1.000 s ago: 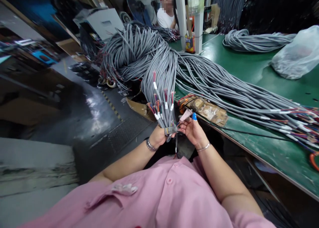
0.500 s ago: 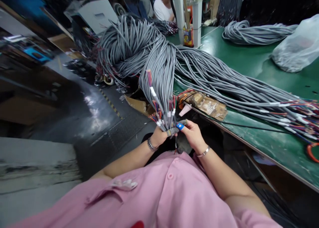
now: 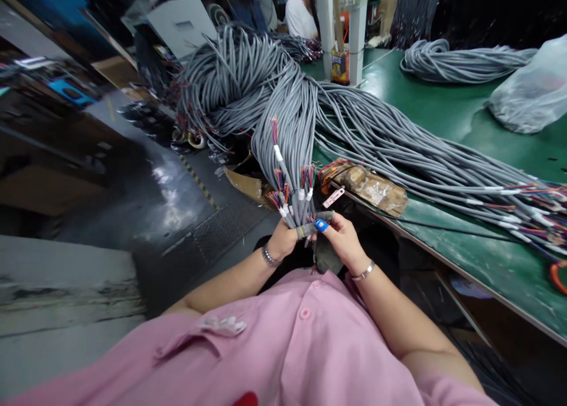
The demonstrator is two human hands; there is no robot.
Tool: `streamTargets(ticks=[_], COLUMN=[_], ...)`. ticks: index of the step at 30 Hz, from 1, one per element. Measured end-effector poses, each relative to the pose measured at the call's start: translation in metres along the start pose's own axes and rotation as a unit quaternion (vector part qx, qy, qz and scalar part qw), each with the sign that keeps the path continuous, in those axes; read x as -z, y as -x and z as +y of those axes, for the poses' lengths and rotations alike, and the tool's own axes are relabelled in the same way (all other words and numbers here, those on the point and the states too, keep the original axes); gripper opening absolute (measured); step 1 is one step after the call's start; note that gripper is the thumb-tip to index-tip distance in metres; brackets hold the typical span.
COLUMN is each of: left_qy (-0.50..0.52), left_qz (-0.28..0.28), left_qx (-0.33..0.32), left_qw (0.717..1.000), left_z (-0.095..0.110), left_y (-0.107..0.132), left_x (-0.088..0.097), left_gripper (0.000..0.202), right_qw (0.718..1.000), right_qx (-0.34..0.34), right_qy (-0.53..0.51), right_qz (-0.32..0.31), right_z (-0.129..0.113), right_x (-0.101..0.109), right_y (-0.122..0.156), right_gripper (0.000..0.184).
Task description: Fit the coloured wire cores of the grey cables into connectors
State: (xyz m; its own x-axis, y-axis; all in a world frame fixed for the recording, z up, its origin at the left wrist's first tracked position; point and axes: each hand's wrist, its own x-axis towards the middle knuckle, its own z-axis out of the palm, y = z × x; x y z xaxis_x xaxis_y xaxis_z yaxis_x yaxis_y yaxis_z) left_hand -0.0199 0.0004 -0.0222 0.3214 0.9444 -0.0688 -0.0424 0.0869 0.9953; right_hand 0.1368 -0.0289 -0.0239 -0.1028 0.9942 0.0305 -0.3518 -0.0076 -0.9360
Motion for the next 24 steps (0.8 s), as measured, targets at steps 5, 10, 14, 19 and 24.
streamTargets(ticks=[5, 10, 14, 19, 24], left_qy=[-0.017, -0.022, -0.013, -0.007, 0.012], left_qz=[-0.013, -0.015, 0.017, 0.046, 0.062], left_qx=[0.011, -0.005, 0.004, -0.008, -0.016], left_qw=[1.0, 1.0, 1.0, 0.999, 0.998], left_z=[0.004, 0.005, 0.003, 0.0, -0.002], left_y=[0.001, 0.001, 0.001, 0.001, 0.001], left_x=[0.0, 0.0, -0.003, -0.006, -0.006], left_gripper=[0.026, 0.026, 0.03, 0.03, 0.031], right_qw=[1.0, 0.999, 0.995, 0.99, 0.989], right_qx=[-0.002, -0.005, -0.01, -0.006, -0.029], right_qy=[-0.003, -0.015, -0.031, -0.045, -0.111], right_qz=[0.002, 0.046, 0.096, 0.13, 0.093], right_z=[0.002, 0.005, 0.011, 0.015, 0.019], right_x=[-0.005, -0.008, -0.009, -0.009, -0.005], right_y=[-0.003, -0.003, -0.003, -0.003, -0.003], right_gripper=[0.018, 0.015, 0.015, 0.012, 0.015])
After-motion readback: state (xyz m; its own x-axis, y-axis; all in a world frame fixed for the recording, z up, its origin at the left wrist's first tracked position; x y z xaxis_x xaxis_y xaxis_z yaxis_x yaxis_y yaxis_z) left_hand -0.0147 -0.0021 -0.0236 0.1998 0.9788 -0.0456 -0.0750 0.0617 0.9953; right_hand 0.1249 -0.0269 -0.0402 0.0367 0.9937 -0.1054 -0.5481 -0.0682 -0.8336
